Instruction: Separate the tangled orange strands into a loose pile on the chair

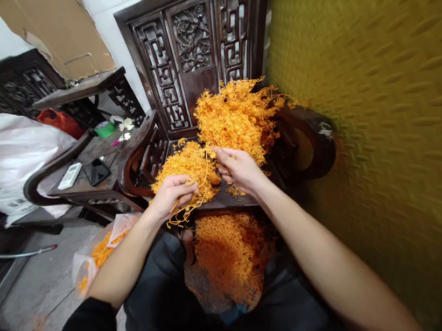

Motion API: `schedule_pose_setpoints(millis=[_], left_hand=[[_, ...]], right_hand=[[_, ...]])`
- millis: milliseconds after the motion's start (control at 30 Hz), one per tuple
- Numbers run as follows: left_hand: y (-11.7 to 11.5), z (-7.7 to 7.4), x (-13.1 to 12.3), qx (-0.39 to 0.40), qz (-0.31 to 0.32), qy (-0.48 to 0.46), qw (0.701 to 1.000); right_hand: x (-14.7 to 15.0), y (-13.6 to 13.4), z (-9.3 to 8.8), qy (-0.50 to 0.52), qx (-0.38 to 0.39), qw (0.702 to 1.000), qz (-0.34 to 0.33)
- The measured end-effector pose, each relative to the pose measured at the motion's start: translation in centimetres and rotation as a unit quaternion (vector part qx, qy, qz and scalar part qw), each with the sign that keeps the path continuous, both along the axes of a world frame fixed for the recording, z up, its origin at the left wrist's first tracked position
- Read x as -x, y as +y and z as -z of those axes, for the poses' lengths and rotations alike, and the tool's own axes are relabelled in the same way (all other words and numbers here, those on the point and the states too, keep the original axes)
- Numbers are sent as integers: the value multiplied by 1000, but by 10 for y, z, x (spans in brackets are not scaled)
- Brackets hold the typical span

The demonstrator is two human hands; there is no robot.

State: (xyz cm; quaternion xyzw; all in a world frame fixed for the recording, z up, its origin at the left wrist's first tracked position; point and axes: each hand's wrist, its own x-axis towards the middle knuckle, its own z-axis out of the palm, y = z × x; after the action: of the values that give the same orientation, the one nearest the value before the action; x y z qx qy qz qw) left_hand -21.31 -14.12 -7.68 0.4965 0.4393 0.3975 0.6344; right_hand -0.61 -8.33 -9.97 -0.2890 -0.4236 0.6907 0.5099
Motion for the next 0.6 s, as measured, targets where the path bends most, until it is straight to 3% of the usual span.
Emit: schedule_pose_setpoints(millis=[167,333,467,533,600], left_hand=[[-1,1,-4,-7,-2,0,1000],[3,-4,11,-54,-60,-28,996],[12,-12,40,-140,-169,-11,976],[15,-12,53,-187,-216,-3,958],[14,-10,60,-199,-225,31,953]], right_hand=[[16,6,8,8,31,993,115],[-23,39,11,0,93,959,269],[-38,42,7,-35,107,969,220],[-31,36,5,-56,98,978,178],[-18,29,2,-58,82,984,149]])
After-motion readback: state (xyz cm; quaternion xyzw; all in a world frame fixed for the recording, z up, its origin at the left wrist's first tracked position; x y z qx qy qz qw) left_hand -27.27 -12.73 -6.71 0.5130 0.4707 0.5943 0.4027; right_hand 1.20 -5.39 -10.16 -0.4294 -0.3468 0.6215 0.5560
